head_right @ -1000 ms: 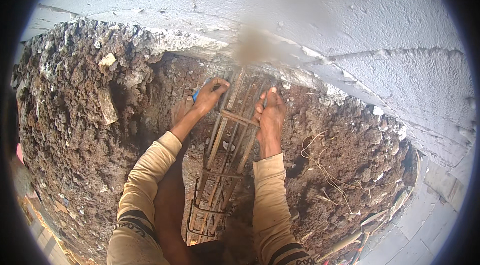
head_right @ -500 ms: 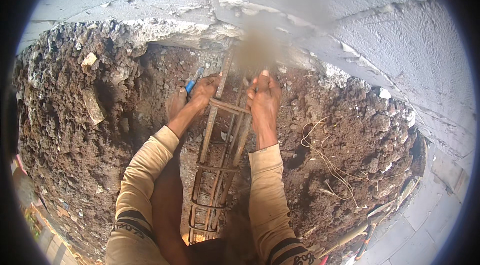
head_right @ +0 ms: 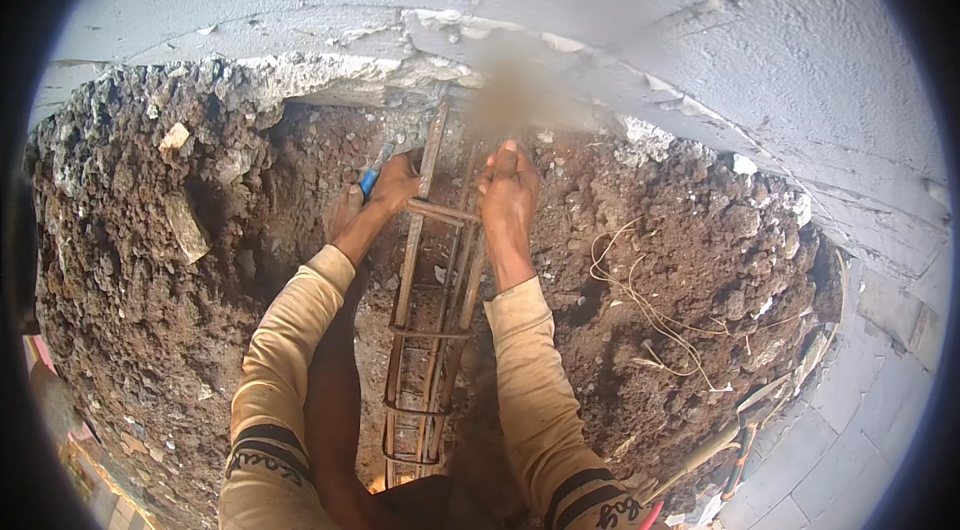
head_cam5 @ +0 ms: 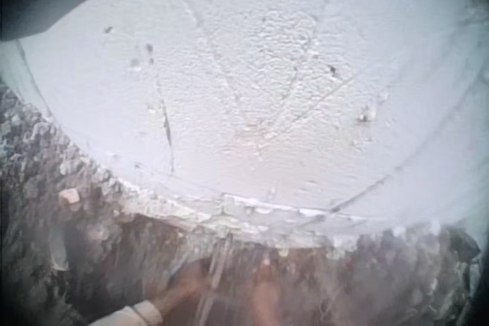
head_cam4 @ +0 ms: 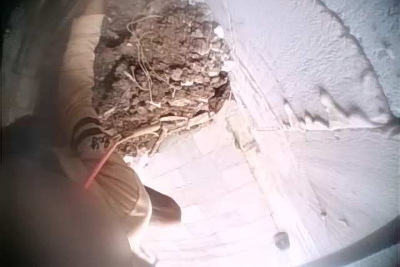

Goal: The person uses a hammer and chisel to break away concrete and soil around a metal rebar cage embedded in the ground. They then adjust and position the rebar cage within the excavated area.

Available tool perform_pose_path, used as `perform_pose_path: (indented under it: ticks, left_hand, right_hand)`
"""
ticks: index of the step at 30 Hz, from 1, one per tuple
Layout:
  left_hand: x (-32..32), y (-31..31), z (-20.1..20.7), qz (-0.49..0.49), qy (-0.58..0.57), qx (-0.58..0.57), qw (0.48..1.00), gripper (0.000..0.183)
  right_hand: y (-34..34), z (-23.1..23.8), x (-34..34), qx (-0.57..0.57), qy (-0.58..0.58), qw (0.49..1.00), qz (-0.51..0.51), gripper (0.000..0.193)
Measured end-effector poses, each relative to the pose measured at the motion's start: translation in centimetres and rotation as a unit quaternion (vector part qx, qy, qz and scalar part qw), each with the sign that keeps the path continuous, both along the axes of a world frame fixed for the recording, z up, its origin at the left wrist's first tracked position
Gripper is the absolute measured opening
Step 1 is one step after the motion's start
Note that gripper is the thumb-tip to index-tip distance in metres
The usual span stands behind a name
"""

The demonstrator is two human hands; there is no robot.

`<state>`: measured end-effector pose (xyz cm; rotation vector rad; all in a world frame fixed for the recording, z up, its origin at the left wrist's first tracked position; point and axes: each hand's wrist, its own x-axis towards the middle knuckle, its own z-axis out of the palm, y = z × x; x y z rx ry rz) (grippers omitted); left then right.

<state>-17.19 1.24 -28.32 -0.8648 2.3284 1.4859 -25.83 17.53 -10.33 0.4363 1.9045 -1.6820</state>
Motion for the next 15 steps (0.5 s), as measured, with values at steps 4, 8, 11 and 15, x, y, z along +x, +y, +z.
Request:
perform_pose_path:
  ticks: [4,8,11,15]
  left_hand:
    - [-0.7,0.2,1.1,-0.054,-0.042,0.022,0.997,0.057]
    - [-1.1,0.7,-1.2,-0.051,0.040,0.041,0.997,0.049]
    - [-2.2,0.7,-2.9,-0.066,0.057,-0.017,0.996,0.049]
    - [-2.6,-6.2,-6.0,-0.209,-0.053,0.182,0.959,0.042]
  right_hand:
    - [0.2,-0.7,0.5,0.013,0.005,0.999,-0.030,0.039]
    - [0.6,-2.6,0.4,0.055,0.086,0.995,-0.010,0.038]
    - [0.4,-2.0,-0.3,0.045,0.075,0.996,-0.025,0.036]
    - [1.7,-5.4,-0.1,0.045,0.111,0.993,0.013,0.035]
